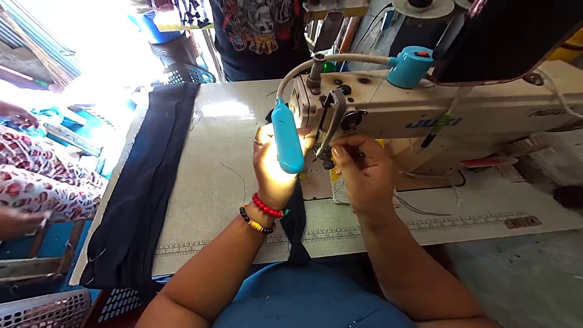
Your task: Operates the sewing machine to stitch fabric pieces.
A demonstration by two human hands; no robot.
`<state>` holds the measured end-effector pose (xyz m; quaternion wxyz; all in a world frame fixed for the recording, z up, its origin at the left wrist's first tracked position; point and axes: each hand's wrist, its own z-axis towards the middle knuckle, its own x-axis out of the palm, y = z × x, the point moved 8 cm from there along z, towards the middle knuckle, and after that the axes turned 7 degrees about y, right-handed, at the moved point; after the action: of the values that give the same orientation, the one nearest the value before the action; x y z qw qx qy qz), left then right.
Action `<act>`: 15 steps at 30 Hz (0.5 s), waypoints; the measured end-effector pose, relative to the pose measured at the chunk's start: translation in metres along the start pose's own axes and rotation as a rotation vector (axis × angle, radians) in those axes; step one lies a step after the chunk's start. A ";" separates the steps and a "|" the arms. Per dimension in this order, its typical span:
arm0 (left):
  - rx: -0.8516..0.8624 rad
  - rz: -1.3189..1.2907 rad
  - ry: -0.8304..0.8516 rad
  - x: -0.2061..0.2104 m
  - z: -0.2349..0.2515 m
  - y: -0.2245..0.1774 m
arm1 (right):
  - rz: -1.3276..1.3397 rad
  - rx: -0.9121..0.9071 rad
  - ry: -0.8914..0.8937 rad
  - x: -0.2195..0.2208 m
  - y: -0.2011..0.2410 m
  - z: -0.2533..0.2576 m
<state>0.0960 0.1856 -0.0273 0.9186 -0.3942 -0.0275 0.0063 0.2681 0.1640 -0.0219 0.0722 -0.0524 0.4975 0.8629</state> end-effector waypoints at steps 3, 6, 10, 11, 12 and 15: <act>0.034 0.014 0.007 0.003 0.002 0.000 | 0.003 -0.010 0.008 0.001 0.001 0.001; 0.077 0.096 -0.008 0.002 0.002 -0.005 | 0.002 -0.009 0.017 0.001 0.002 0.002; 0.069 0.120 -0.012 0.004 0.000 -0.008 | -0.026 -0.012 0.024 0.002 0.004 0.002; 0.051 0.099 -0.011 0.005 -0.001 -0.006 | -0.031 -0.012 0.026 0.002 0.004 0.002; 0.025 0.075 -0.009 0.007 -0.003 -0.003 | -0.040 -0.010 0.030 0.002 0.005 0.002; -0.009 0.085 0.002 0.011 -0.004 0.002 | -0.098 -0.014 0.030 -0.002 0.004 0.001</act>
<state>0.1071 0.1841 -0.0311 0.9157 -0.3993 -0.0096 0.0448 0.2692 0.1624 -0.0181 0.1065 -0.0900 0.4893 0.8609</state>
